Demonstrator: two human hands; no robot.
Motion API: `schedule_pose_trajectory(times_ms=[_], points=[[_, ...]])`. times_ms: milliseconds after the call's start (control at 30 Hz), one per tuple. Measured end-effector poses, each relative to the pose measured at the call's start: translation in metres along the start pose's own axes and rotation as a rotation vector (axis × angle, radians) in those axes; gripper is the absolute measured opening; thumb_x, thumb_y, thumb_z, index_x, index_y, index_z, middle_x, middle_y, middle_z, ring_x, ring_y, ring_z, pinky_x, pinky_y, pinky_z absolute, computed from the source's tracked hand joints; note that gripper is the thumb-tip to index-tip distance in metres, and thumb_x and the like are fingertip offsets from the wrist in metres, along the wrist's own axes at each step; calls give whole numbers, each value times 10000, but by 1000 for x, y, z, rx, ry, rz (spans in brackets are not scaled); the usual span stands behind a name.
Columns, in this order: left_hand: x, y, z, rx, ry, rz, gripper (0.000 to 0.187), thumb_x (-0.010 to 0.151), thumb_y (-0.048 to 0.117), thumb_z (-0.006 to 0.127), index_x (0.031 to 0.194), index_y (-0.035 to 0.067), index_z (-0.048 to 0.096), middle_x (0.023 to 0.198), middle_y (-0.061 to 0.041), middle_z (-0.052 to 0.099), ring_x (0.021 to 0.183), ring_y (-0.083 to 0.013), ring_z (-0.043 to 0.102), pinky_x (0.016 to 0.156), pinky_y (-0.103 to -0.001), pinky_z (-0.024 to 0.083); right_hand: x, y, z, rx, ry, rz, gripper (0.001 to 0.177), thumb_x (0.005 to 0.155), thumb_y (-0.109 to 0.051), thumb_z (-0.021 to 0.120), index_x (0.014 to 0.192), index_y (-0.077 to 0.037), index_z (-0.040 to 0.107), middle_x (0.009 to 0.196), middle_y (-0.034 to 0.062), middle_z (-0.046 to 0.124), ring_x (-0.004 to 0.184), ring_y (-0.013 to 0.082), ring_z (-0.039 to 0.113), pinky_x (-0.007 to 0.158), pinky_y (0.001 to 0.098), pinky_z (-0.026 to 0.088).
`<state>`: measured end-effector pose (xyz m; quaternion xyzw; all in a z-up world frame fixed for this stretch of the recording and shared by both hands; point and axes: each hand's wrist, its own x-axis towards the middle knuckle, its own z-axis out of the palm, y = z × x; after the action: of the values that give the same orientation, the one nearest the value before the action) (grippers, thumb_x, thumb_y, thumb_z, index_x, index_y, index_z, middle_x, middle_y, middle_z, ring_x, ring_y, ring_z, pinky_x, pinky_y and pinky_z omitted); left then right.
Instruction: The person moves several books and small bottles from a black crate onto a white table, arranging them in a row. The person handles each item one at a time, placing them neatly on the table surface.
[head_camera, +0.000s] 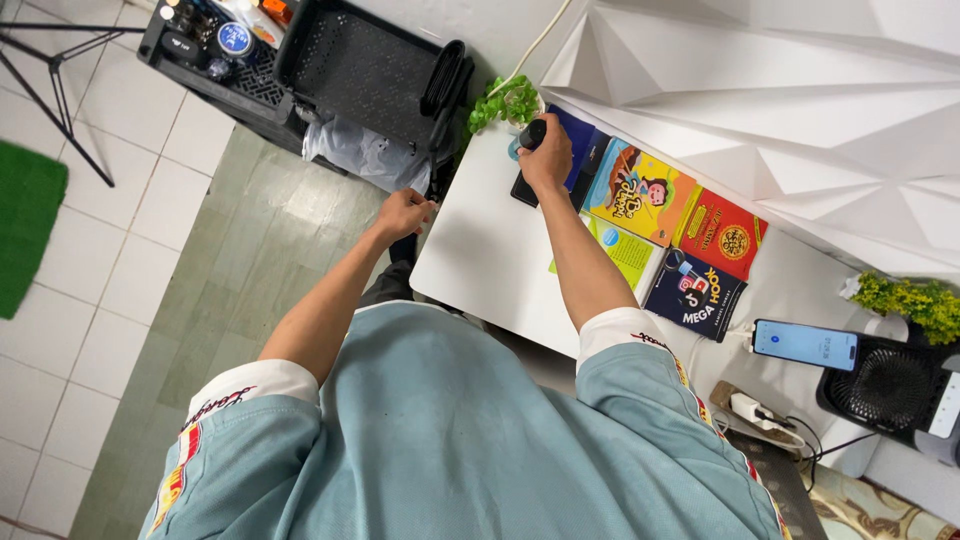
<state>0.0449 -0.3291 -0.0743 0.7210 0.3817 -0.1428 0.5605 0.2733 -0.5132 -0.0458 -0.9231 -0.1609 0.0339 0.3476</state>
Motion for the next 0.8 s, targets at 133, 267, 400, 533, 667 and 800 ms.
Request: schedule_pose_trajectory(times_ms=[133,267,400,533,667,800], points=[[-16,-14,2,4,20,9,322,921,299,680,1039,0,665,864,-104,756,647,-200,709,670,-335,578,-4,2,1,-2,24,-12,593,658,-95,933,1136,-138,585,1107,87,701,1075,364,658,864,470,526],[-34,-24,0,-13,41,10,309,917,290,673,1052,12,664,871,-115,754,681,-198,711,684,-334,565,-9,7,0,47,27,-20,889,655,-57,913,1380,-122,403,1292,146,567,1219,363,570,997,467,481],[-58,-35,0,-19,46,-48,310,911,308,676,1050,31,660,875,-99,749,686,-194,707,667,-356,550,-40,-1,11,48,343,-144,1147,613,52,887,1488,-17,148,1455,281,240,1398,454,285,1170,570,285],[-62,-36,-11,-12,61,3,335,918,336,688,1029,21,676,864,-98,758,679,-193,717,678,-337,561,-91,-30,34,256,404,-124,1105,686,20,849,1501,2,103,1510,297,119,1352,421,315,1150,533,341],[-62,-41,-23,-57,74,35,344,905,339,702,1030,20,668,870,-107,758,662,-198,720,654,-347,575,-148,-63,67,355,271,-226,1075,715,6,835,1510,-15,113,1511,262,158,1308,400,376,1125,535,373],[-67,-60,-58,-127,100,61,342,910,336,699,1045,25,657,889,-102,761,672,-192,723,654,-344,577,-191,-104,101,387,71,-234,1061,733,-13,841,1515,-35,124,1510,246,171,1270,371,444,1071,509,416]])
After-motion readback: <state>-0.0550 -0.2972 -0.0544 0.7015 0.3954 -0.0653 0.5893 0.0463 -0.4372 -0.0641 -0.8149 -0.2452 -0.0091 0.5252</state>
